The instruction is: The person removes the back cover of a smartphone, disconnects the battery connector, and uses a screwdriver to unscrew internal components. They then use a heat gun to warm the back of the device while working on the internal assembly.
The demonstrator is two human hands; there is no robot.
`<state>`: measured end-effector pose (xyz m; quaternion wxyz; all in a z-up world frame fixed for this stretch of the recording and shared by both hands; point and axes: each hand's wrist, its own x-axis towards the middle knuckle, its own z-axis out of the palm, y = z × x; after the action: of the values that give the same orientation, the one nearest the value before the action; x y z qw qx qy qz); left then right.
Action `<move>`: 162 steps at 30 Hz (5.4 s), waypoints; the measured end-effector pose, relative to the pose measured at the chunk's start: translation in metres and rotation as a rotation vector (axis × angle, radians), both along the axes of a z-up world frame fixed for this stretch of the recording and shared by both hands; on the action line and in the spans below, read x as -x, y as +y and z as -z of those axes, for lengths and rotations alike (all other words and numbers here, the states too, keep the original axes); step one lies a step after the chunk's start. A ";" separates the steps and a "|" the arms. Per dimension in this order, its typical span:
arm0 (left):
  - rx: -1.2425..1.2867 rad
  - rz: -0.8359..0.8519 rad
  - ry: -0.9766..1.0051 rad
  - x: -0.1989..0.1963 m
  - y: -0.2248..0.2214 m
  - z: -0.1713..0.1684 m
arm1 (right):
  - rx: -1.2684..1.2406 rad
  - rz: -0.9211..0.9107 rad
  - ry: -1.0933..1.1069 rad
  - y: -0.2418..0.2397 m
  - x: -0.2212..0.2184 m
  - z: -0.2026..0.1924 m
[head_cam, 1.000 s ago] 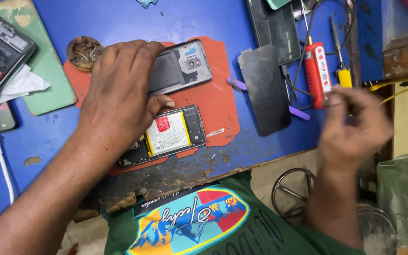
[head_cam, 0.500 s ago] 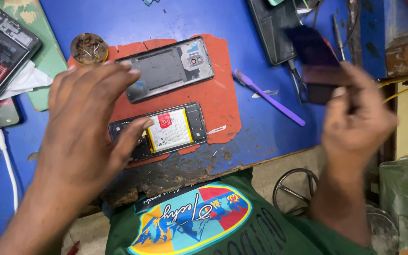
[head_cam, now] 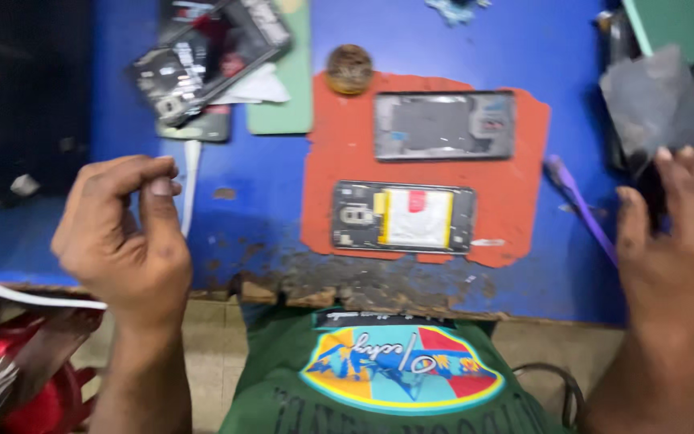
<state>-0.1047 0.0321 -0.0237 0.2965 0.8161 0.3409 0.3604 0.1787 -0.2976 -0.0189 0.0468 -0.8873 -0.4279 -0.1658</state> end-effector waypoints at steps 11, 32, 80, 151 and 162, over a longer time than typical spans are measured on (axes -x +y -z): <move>-0.127 0.172 0.080 0.023 0.000 0.040 | -0.099 -0.107 0.342 0.008 0.009 0.000; -0.136 0.240 0.115 0.014 -0.008 0.056 | -0.006 0.006 0.062 0.050 -0.101 0.010; 0.064 0.786 0.203 -0.058 -0.040 0.015 | -0.882 -0.285 0.966 0.057 0.032 0.002; 0.145 0.695 0.119 -0.045 -0.041 0.033 | -0.684 -0.627 0.956 0.119 0.094 0.010; 0.133 0.700 0.128 -0.043 -0.042 0.028 | -0.571 -0.635 0.785 0.112 0.094 0.012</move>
<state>-0.0621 -0.0101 -0.0519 0.4323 0.8833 0.0813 0.1623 0.0844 -0.1860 -0.0309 0.4869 -0.6625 -0.5622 0.0889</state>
